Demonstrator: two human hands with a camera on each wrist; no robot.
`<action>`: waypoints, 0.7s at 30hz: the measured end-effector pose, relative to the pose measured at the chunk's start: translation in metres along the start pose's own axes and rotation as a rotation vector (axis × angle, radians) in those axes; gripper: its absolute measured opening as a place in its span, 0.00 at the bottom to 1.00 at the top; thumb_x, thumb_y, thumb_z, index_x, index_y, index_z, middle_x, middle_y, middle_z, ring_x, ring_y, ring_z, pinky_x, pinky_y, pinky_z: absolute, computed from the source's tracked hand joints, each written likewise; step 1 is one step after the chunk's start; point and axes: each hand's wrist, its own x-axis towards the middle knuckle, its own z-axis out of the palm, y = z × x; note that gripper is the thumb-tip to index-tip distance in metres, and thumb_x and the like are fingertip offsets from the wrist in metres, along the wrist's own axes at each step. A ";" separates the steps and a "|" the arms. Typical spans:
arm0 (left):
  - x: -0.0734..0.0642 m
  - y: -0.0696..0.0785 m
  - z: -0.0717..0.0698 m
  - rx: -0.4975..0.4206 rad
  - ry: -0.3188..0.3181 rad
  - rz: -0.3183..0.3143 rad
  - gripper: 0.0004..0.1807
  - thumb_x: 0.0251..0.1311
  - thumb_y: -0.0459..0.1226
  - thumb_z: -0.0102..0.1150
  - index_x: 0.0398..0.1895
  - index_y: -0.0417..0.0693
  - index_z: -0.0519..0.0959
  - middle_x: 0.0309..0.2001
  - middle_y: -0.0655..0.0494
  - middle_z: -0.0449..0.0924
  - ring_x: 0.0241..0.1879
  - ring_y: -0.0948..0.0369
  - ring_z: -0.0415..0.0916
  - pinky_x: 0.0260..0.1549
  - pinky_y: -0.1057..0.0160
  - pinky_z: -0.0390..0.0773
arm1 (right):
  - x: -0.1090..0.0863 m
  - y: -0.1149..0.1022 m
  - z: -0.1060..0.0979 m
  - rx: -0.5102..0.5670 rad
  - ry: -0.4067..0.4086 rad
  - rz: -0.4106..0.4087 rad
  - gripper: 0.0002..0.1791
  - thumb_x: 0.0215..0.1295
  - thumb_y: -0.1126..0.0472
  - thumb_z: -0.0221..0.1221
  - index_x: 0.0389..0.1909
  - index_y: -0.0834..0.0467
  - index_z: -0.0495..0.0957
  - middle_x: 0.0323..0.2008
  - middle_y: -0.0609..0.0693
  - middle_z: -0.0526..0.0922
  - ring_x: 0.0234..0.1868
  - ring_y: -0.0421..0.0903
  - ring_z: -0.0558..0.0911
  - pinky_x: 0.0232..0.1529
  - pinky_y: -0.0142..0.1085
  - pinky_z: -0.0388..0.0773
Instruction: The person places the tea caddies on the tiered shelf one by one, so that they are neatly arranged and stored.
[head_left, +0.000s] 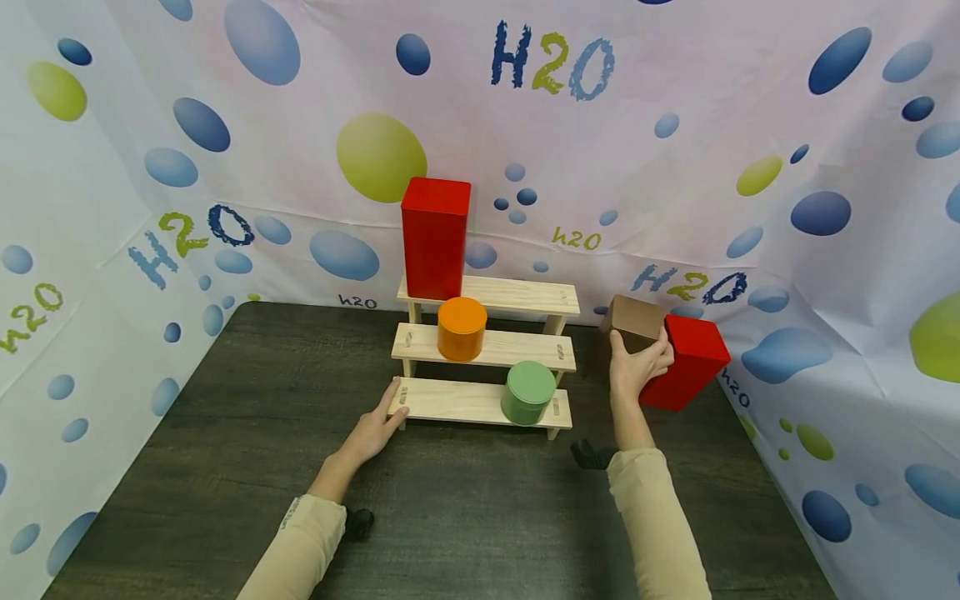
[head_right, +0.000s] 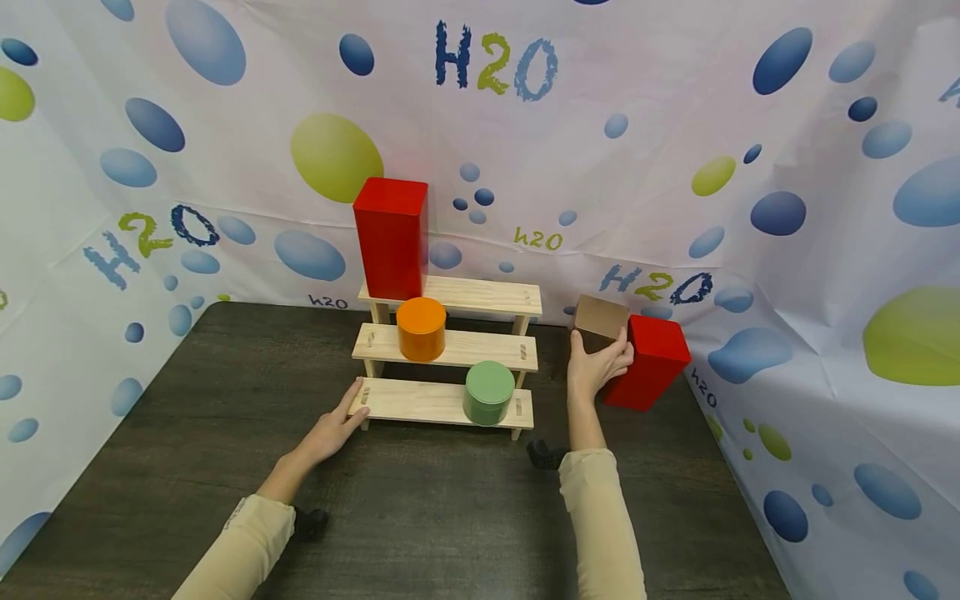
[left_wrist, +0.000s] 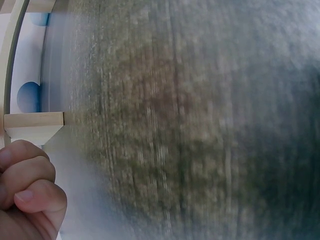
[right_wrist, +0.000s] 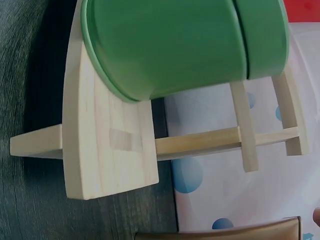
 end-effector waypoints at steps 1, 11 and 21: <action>0.000 0.000 0.000 0.001 -0.002 -0.001 0.36 0.69 0.53 0.36 0.72 0.49 0.39 0.66 0.34 0.52 0.55 0.32 0.63 0.50 0.37 0.62 | 0.001 0.001 0.001 -0.010 0.002 0.001 0.42 0.53 0.57 0.64 0.67 0.55 0.53 0.63 0.57 0.49 0.61 0.54 0.51 0.63 0.45 0.52; 0.001 -0.001 -0.001 -0.007 0.004 -0.010 0.36 0.69 0.52 0.36 0.72 0.50 0.38 0.66 0.35 0.53 0.55 0.33 0.63 0.51 0.38 0.62 | 0.010 0.005 0.011 -0.138 0.027 0.019 0.49 0.50 0.51 0.67 0.68 0.55 0.49 0.64 0.60 0.49 0.61 0.57 0.51 0.63 0.47 0.52; 0.001 -0.003 0.000 -0.005 0.005 -0.015 0.36 0.69 0.53 0.37 0.72 0.51 0.38 0.66 0.34 0.53 0.54 0.32 0.64 0.50 0.38 0.63 | 0.016 0.006 0.019 -0.199 0.051 0.072 0.53 0.47 0.45 0.67 0.69 0.51 0.45 0.66 0.56 0.48 0.63 0.55 0.49 0.64 0.51 0.48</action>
